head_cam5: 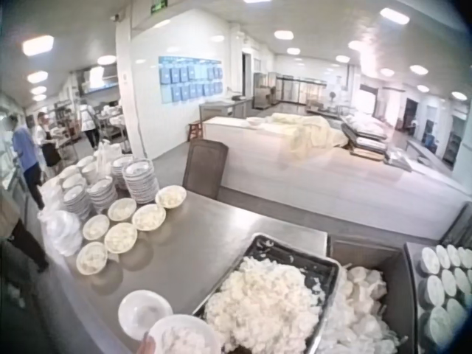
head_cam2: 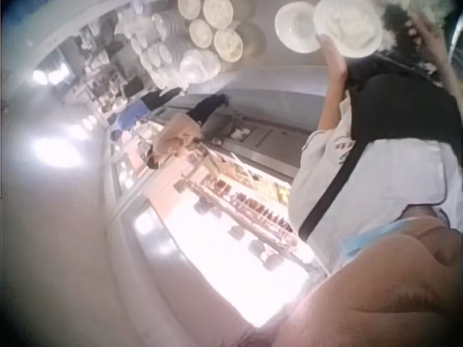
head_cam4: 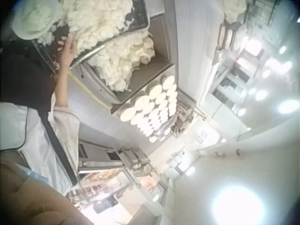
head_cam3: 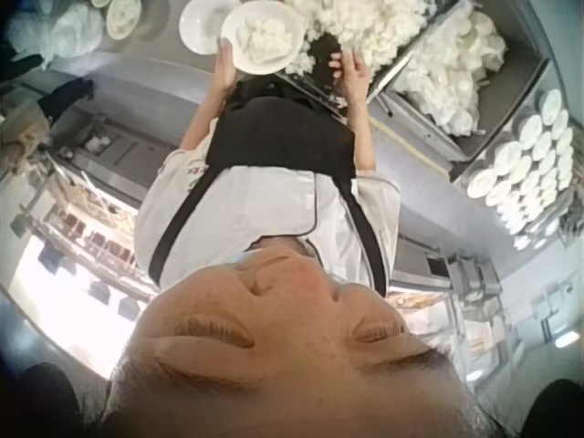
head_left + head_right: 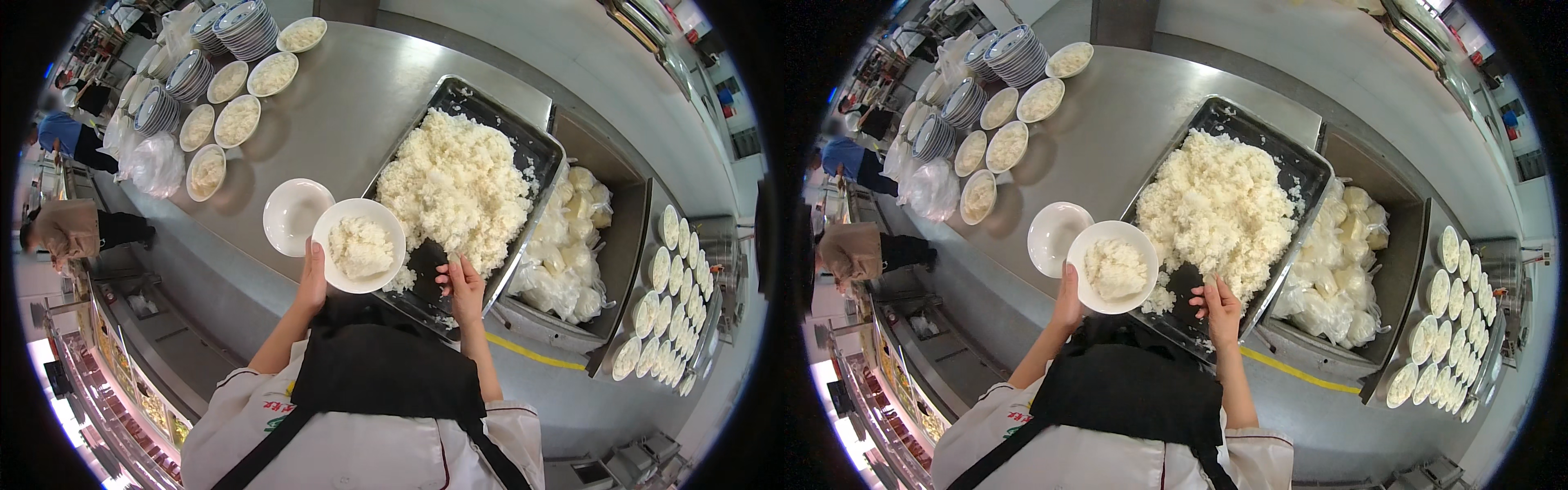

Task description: The person scoops cooked white rice from a large metal tray into small white bowls using a plastic rice paddle. They repeatedly fill bowls and place them on the stainless steel counter next to stacks of empty bowls.

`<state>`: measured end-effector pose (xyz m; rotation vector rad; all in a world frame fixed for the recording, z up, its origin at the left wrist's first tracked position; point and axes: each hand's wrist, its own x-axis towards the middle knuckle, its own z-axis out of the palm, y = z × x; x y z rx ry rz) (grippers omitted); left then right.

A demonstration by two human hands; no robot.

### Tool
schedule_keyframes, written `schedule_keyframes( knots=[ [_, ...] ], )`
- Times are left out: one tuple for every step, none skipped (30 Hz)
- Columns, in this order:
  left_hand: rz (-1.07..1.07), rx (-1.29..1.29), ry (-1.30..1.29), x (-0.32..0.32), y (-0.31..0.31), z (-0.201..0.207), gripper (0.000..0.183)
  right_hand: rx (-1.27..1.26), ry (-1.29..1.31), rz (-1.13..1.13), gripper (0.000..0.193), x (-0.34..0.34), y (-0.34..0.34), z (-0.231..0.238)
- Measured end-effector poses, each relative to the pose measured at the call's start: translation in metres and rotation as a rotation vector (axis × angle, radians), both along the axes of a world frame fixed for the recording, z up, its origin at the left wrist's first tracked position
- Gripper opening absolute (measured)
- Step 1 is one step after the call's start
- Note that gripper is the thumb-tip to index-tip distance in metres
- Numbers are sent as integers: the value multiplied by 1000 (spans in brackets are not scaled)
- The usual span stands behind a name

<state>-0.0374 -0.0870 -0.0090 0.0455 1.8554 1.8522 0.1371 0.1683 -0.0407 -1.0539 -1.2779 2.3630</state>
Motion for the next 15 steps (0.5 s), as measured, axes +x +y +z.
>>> schedule_keyframes(
  knots=[
    [-23,-21,12,-1,1,-1,61,25,4,-5,45,2,1,7],
    [-46,-43,24,-2,4,-2,62,49,7,-11,45,3,2,15],
    [-67,-63,32,-1,6,-2,63,83,4,4,47,6,4,24],
    [-95,-109,43,-1,9,-3,64,115,-1,18,48,7,4,34],
    [-123,-156,53,0,12,-3,66,148,-6,31,49,8,3,45],
    [-157,-198,65,0,19,-3,67,183,-10,39,49,10,3,55],
    [-195,-172,79,1,28,0,68,222,-16,33,44,11,0,64],
    [-219,-86,41,2,36,-4,69,358,-47,54,42,9,-5,73],
    [-242,-1,7,3,43,-11,69,493,-73,75,40,7,-10,80],
    [-267,85,-28,6,50,-20,70,629,-101,94,38,4,-15,88],
    [-245,110,-66,10,56,-32,70,800,-149,100,37,2,-20,95],
    [-249,160,-111,14,66,-29,69,940,-169,148,41,2,-20,100],
    [-252,208,-154,17,75,-20,69,1078,-186,197,44,3,-20,104],
    [-254,255,-197,18,81,-15,68,1216,-203,248,48,4,-21,108],
    [-298,275,-196,17,82,-17,68,1176,-216,218,53,5,-24,113]
  ],
)
